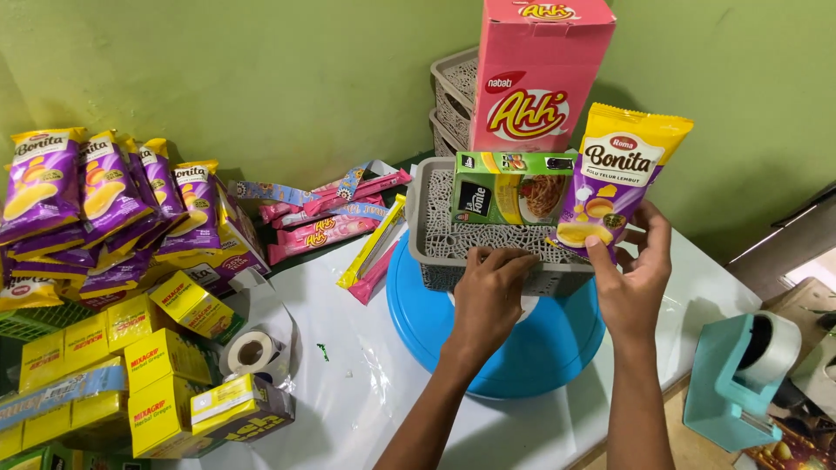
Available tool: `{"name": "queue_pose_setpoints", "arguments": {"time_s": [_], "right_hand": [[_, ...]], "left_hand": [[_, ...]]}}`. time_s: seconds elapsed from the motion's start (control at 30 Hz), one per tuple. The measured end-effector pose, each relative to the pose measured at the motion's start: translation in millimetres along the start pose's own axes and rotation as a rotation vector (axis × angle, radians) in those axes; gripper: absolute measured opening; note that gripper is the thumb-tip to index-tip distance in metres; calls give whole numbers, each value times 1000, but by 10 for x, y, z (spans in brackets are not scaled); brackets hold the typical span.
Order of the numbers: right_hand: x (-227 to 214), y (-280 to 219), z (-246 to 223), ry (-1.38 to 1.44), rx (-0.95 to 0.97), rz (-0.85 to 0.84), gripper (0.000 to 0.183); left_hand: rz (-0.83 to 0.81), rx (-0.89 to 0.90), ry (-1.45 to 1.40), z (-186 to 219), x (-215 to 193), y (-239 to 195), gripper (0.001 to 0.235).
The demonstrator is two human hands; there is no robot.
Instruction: Arranging various snack packages like boxes and bags into a basket and on a table for display or gift preparation.
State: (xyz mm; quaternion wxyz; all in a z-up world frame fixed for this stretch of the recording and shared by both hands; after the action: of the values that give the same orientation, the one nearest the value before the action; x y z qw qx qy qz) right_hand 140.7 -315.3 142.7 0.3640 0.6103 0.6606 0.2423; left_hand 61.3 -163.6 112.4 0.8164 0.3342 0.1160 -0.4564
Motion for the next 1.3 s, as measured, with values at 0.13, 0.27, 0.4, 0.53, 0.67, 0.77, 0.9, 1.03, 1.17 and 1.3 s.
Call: {"name": "queue_pose_setpoints", "arguments": {"time_s": [0.13,0.27,0.4,0.53,0.67,0.77,0.9,1.03,1.17,1.3], "right_hand": [[16,-19,89,5,13,12,58],[16,4,179,5,-28,169,58],[-71,154,387,-70,-42,293,60],[-1,492,824,-83,-26,225,62],[102,669,1116,-143,4,34,55],[189,642,910,-177,43,-123,52],[139,571,963,-229,99,-228,48],[36,567,969,-244,181,-280,46],[-4,530,1299,-444,107,-374,32],[-53,551,1329,-476,103,-349,30]], "left_hand": [[12,1,8,-9,5,16,22],[-2,-13,-20,-69,19,13,20],[-26,-21,-45,-46,-10,9,22],[-28,-21,-42,-48,10,7,21],[-30,-32,-31,-48,9,7,21],[-35,-37,-27,-51,10,15,21],[-38,-42,-27,-41,7,13,21],[-33,-39,-14,-46,22,10,22],[-36,-48,-2,-51,27,14,22],[-33,-53,-9,-49,23,20,23]]}}
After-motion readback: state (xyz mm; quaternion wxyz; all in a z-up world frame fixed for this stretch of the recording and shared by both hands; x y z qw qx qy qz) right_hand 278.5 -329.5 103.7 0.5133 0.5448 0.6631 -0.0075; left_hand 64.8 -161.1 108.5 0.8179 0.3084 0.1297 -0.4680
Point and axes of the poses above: each hand's wrist, its own y-axis towards the middle knuckle, its own x-axis out of the palm, z = x × y, the point moved 3 cm from there along y, towards the middle knuckle, and after that the axes turned 12 degrees about -x, right-handed, at the moved point
